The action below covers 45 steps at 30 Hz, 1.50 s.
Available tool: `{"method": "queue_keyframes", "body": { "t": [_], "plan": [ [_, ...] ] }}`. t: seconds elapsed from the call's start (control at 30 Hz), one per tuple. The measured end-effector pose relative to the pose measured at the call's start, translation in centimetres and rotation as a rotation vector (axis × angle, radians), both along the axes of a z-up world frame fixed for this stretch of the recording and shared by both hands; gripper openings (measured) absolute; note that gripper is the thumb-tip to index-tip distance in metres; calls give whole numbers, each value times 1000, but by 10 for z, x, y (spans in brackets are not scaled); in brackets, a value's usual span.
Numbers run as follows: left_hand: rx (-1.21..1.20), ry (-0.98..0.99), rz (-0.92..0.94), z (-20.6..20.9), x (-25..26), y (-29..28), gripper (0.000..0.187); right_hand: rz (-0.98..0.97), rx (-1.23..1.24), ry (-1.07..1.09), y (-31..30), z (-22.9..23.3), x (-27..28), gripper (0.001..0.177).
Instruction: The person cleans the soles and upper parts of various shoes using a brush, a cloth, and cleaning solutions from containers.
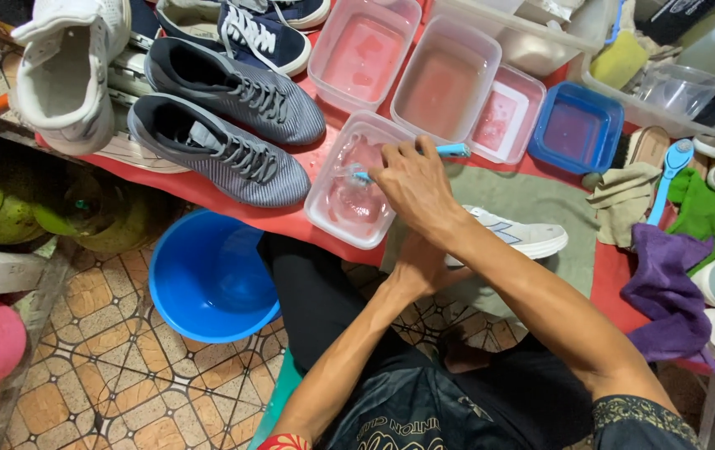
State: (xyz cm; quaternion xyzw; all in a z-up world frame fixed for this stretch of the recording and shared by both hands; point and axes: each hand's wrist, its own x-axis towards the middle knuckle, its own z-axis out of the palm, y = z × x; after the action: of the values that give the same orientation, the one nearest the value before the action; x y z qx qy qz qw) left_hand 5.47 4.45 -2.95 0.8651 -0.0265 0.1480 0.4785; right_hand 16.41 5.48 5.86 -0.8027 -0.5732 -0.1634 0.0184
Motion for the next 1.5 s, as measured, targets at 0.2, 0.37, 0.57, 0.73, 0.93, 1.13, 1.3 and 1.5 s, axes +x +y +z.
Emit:
{"method": "queue_keyframes", "body": {
  "t": [0.2, 0.37, 0.57, 0.73, 0.93, 1.13, 1.3, 1.5],
  "plan": [
    [28, -22, -4, -1, 1, -3, 79, -62, -33, 27, -1, 17, -5, 13],
    [79, -54, 50, -12, 3, -9, 76, -79, -1, 114, -7, -9, 2, 18],
    [33, -65, 68, -7, 4, -7, 77, -114, 16, 122, -10, -5, 0, 17],
    [52, -107, 57, 1, 6, -4, 78, -161, 36, 39, -12, -13, 0, 10],
    [75, -166, 41, 10, 8, -2, 81, -153, 55, 10, -8, 7, -15, 12],
    [95, -210, 48, 15, -1, 0, 83, -156, 97, 31, -19, 13, -12, 14],
    [112, -251, 61, 19, -4, 0, 86, -207, 64, 196, -40, 48, -14, 15],
    [53, -193, 55, 23, -10, 4, 76, -192, 169, 275, -59, 61, -17, 11]
  ]
}}
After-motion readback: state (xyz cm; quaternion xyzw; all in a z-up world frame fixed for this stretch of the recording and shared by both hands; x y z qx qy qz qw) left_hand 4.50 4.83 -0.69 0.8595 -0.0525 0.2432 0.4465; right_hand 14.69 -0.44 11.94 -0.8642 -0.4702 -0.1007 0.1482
